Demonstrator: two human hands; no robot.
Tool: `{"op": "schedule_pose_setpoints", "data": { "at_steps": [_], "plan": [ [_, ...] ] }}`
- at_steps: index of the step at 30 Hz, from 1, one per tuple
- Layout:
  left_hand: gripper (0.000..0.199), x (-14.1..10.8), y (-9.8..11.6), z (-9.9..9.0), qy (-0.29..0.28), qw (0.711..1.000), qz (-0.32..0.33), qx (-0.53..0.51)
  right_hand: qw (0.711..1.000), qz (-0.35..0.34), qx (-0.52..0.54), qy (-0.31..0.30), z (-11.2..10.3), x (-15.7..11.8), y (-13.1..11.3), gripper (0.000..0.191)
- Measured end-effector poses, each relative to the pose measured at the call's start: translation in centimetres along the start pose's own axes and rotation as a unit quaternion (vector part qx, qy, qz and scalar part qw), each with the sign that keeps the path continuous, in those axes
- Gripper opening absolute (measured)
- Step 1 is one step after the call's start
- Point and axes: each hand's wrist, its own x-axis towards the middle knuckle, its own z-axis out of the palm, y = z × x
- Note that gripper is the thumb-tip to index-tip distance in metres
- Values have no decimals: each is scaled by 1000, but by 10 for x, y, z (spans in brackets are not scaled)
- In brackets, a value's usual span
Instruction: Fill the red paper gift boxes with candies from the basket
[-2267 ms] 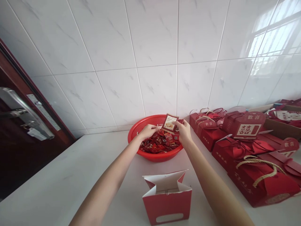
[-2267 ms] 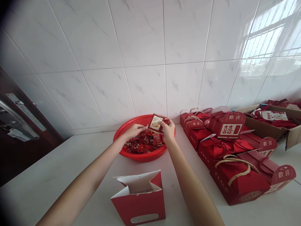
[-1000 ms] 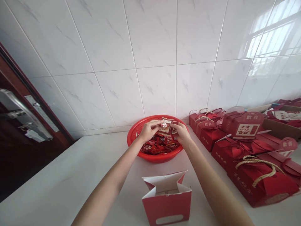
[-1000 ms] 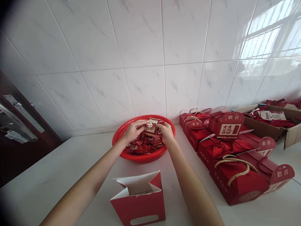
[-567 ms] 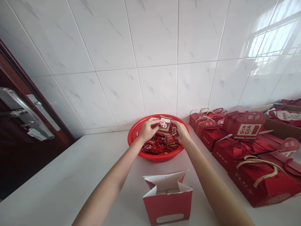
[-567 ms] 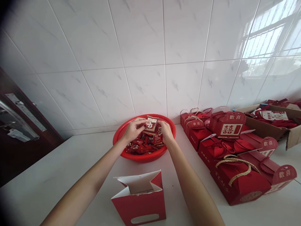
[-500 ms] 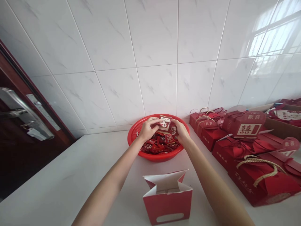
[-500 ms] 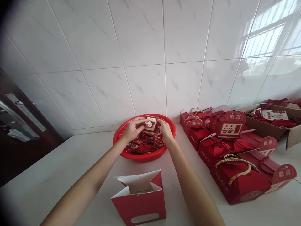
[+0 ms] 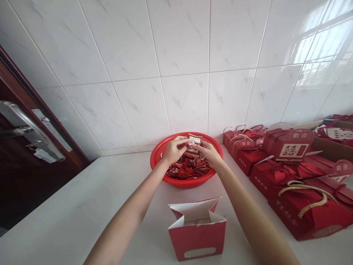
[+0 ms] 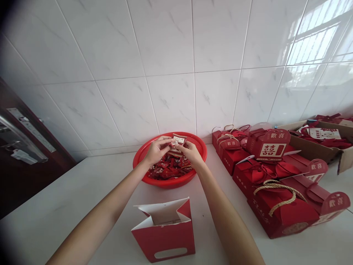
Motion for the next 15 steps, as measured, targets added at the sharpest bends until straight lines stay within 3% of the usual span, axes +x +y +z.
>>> {"op": "schedule_pose_setpoints", "data": {
  "at_steps": [4,15],
  "plan": [
    [31,0,1,0,12,1000,-7,-12,999,-5,-27,45,-1,2,1,37],
    [31,0,2,2,-8,997,-10,-71,995,-3,-28,92,-2,1,0,31]
  ]
}}
